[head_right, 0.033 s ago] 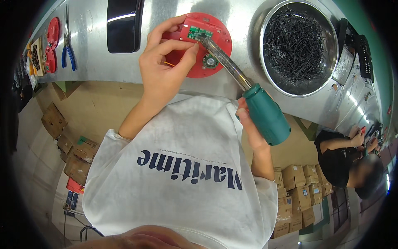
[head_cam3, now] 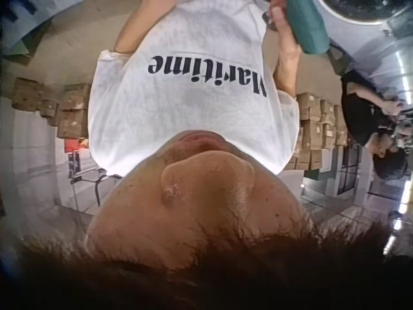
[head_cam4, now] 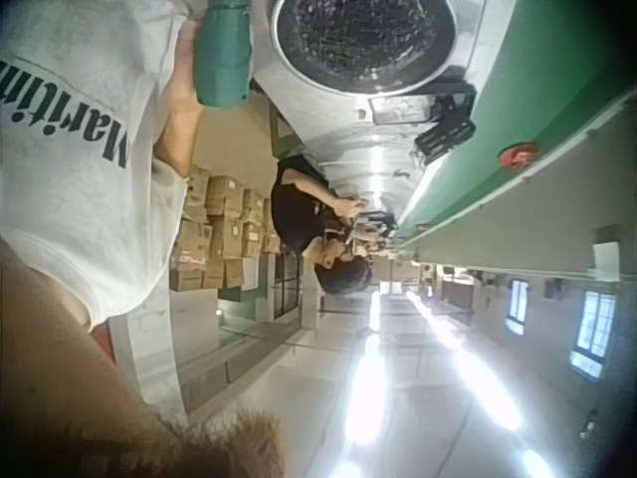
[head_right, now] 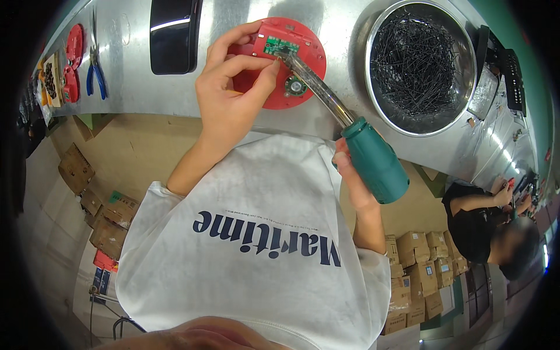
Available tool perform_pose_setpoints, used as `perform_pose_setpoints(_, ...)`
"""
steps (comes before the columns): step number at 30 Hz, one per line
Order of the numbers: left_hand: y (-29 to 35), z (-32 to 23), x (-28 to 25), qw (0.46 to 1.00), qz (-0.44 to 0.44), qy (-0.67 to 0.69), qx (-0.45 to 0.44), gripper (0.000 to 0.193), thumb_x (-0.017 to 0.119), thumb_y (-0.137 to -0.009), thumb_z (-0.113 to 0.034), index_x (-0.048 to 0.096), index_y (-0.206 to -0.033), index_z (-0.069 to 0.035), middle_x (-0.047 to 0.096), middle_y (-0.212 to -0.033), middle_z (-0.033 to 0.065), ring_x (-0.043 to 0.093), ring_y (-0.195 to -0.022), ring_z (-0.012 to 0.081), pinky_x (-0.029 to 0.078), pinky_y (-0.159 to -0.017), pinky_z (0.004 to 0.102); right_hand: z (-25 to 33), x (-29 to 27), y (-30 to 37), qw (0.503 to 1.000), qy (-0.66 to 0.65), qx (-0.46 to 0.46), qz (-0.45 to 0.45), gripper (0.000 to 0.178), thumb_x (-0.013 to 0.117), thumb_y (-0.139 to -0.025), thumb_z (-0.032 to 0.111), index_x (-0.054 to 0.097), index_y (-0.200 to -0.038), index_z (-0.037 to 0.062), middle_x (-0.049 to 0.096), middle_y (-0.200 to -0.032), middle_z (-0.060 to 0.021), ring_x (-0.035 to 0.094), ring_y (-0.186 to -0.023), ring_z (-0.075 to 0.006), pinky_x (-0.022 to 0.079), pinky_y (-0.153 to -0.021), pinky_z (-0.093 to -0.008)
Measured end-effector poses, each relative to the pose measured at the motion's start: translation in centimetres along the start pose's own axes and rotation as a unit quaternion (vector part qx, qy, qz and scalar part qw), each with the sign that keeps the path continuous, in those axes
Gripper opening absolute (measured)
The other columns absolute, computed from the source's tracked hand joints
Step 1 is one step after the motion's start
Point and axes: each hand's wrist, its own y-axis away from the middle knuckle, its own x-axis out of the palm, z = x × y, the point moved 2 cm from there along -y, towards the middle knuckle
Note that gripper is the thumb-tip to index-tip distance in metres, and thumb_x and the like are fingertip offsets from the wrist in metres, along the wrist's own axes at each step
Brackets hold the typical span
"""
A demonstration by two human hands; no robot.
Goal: Soldering electronic components onto small circular red circuit boards at a factory workbench.
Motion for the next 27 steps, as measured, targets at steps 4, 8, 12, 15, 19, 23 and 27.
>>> perform_pose_setpoints(4, -0.1, 0.1, 0.1, 1.0, -0.007, 0.005, -0.005, 0.008, 0.072, -0.075, -0.002, 0.072, -0.083, -0.002, 0.058, -0.123, 0.0097, 0.055, -0.108, 0.0213, 0.045, -0.093, 0.0323, -0.2, -0.4, -0.1, 1.0, -0.001, -0.002, 0.013, 0.022, 0.056, -0.083, 0.007, 0.057, -0.1, -0.0064, 0.059, -0.076, -0.0127, 0.051, -0.064, -0.0131, 0.041, -0.059, -0.0252)
perform_pose_setpoints(8, -0.1, -0.1, 0.2, 1.0, -0.002, 0.009, -0.027, 0.007, 0.072, -0.075, -0.002, 0.072, -0.082, -0.002, 0.058, -0.122, 0.0093, 0.054, -0.109, 0.0209, 0.044, -0.093, 0.0322, 0.1, -0.5, -0.1, 0.999, 0.01, 0.03, 0.016, 0.021, 0.056, -0.083, 0.007, 0.057, -0.1, -0.0058, 0.059, -0.076, -0.012, 0.051, -0.063, -0.013, 0.041, -0.058, -0.0252)
perform_pose_setpoints(12, -0.2, -0.1, 0.3, 1.0, -0.002, 0.006, -0.028, 0.007, 0.072, -0.075, -0.002, 0.072, -0.082, -0.002, 0.058, -0.122, 0.0091, 0.054, -0.109, 0.0204, 0.045, -0.092, 0.032, 0.1, -0.6, -0.3, 1.0, 0.011, 0.012, 0.014, 0.018, 0.056, -0.083, 0.007, 0.057, -0.097, -0.0052, 0.059, -0.075, -0.0113, 0.05, -0.061, -0.0128, 0.041, -0.057, -0.0252)
perform_pose_setpoints(15, -0.3, -0.1, 0.2, 0.999, -0.004, 0.006, -0.031, 0.006, 0.072, -0.075, -0.002, 0.071, -0.081, -0.002, 0.059, -0.122, 0.0085, 0.054, -0.107, 0.0199, 0.045, -0.092, 0.0315, -0.4, -0.8, -0.3, 0.999, 0.036, -0.007, 0.0, 0.013, 0.056, -0.083, 0.005, 0.058, -0.092, -0.0049, 0.059, -0.074, -0.0107, 0.05, -0.061, -0.0127, 0.041, -0.057, -0.0251)
perform_pose_setpoints(19, -0.4, -0.3, 0.2, 1.0, -0.004, -0.008, -0.027, 0.005, 0.072, -0.074, -0.002, 0.071, -0.079, -0.002, 0.06, -0.12, 0.0075, 0.054, -0.105, 0.0188, 0.045, -0.089, 0.0306, 0.0, -0.7, -0.4, 0.995, 0.087, -0.042, -0.023, 0.006, 0.055, -0.083, 0.0, 0.06, -0.084, -0.0039, 0.059, -0.071, -0.0088, 0.052, -0.062, -0.0128, 0.041, -0.057, -0.0256)
perform_pose_setpoints(23, -0.4, -0.4, 0.1, 0.999, -0.003, -0.015, -0.029, 0.005, 0.072, -0.074, -0.002, 0.071, -0.079, -0.002, 0.06, -0.119, 0.0074, 0.054, -0.104, 0.0179, 0.046, -0.088, 0.0299, -1.2, -1.8, 0.1, 0.973, 0.215, -0.085, -0.027, 0.023, 0.07, -0.068, -0.002, 0.065, -0.09, -0.002, 0.061, -0.074, -0.0087, 0.056, -0.059, -0.0176, 0.045, -0.055, -0.0292)
perform_pose_setpoints(27, -0.5, -0.3, 0.2, 0.999, -0.004, -0.013, -0.034, 0.004, 0.072, -0.074, -0.002, 0.071, -0.078, -0.002, 0.06, -0.118, 0.0074, 0.053, -0.104, 0.0176, 0.046, -0.087, 0.0292, -0.8, -1.4, -0.1, 0.963, 0.245, -0.11, -0.009, 0.025, 0.071, -0.061, -0.003, 0.064, -0.085, -0.002, 0.059, -0.072, -0.0106, 0.055, -0.057, -0.0235, 0.044, -0.056, -0.0307)
